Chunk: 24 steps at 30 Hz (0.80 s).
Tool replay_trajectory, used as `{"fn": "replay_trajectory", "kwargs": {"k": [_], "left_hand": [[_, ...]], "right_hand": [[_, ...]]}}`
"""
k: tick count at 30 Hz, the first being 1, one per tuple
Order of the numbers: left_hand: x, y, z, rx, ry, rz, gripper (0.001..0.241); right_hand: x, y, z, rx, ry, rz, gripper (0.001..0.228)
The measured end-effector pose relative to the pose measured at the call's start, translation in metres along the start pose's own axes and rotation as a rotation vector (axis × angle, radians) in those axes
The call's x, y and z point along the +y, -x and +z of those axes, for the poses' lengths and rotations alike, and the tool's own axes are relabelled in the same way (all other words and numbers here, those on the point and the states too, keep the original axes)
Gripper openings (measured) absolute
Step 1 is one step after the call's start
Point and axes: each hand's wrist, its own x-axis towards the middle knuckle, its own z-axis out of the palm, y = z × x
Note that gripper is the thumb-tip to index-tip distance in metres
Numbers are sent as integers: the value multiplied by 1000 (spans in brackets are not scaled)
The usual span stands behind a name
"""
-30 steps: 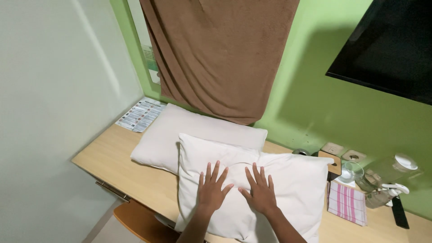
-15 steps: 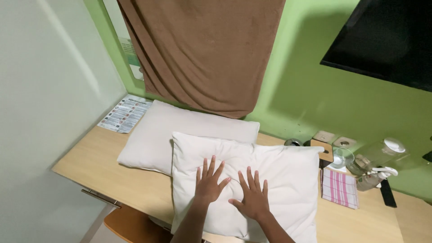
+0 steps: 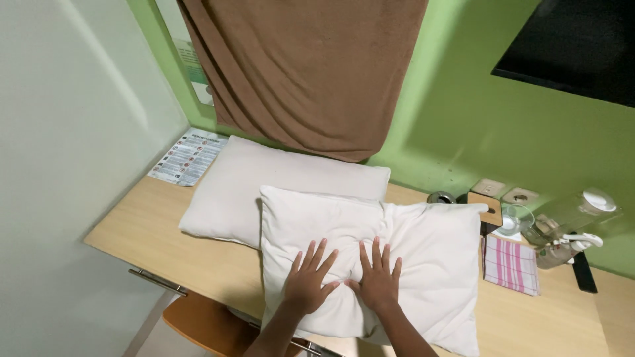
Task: The person folds a white pillow on a mattress and places it on a nearby desk. They then return to the bed, pick up a second pillow, and place it on the desk. Finally, the person folds a white duvet on the mattress.
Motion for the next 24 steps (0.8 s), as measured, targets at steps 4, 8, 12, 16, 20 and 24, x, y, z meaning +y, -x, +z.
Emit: {"fn": "replay_trajectory", "kwargs": {"k": [4,8,12,16,20,24], "left_hand": [[1,-7,11,55,-19,-27,73],[1,-25,17,48,-16,-106,71],[-5,-30,24,57,-26,-123,71],[-4,-30,23,78,-31,-104,71],[-3,-30,17,-4,-33,-126,72],[-2,-30,16,-114,-39,-153,75]], "right_hand": [[5,-3,3,29,-48,-23,115],[14,-5,3,-7,-147,-49,117],[14,-3,-4,-7,-180,-48,117],[17,3,8,59,-196,-56,116],[19,13,19,97,-252,-36,109],[21,26,20,92,-263,-25,104]]}}
